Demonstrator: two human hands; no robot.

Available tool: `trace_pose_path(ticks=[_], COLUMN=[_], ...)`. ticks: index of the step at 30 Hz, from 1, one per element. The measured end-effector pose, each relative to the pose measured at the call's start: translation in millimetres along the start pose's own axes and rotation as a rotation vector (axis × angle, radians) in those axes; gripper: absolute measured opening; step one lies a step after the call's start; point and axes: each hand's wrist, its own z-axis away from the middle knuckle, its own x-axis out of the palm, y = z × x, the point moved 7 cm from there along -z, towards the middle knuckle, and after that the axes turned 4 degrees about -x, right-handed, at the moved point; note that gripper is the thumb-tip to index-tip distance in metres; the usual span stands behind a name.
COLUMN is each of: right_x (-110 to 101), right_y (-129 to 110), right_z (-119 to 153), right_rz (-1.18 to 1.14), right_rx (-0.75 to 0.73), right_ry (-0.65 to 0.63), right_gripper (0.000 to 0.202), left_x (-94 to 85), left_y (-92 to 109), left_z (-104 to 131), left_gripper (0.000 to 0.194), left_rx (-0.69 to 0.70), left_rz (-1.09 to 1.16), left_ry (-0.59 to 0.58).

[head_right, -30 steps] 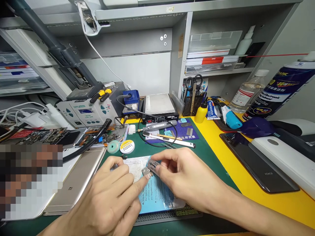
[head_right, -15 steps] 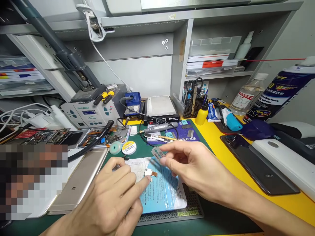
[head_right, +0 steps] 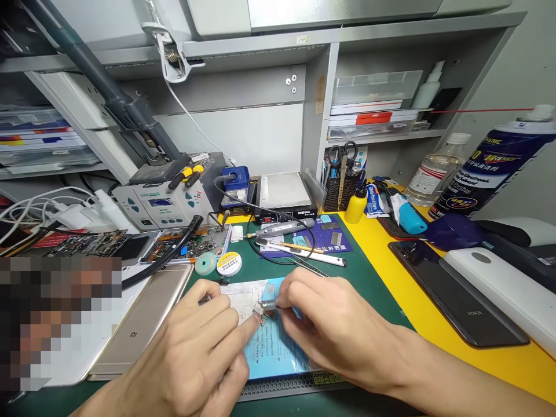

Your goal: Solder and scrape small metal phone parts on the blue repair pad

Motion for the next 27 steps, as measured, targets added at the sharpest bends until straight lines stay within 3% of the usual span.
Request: trace_pose_path(ticks=[8,13,21,27], right_x=[12.1,13.0,14.4,13.9], right_y=[-6.4,-6.7,-9.2,-11.5], right_z=[11.2,9.7,6.9,5.5], right_rz=[0.266,0.293,0.344,0.370], right_rx=[-0.192,-0.192,-0.199,-0.174], right_ry=[-0.084,-0.142,-0.144,-0.167], right_gripper=[0.027,0.024,0.024,0.029], left_x=[-0.3,3.0,0.2,-3.6], left_y=[-0.3,-4.3,-0.8,8.0], left_z=[-0.8,2.2,2.0,7.6], left_gripper=[0.018,0.015,0.017,0.024], left_rx=[0.043,0.044,0.037,-0.110], left_rz=[-0.004,-0.022,-0.071,-0.116], left_ry=[-0.029,-0.085,-0.059,0.020])
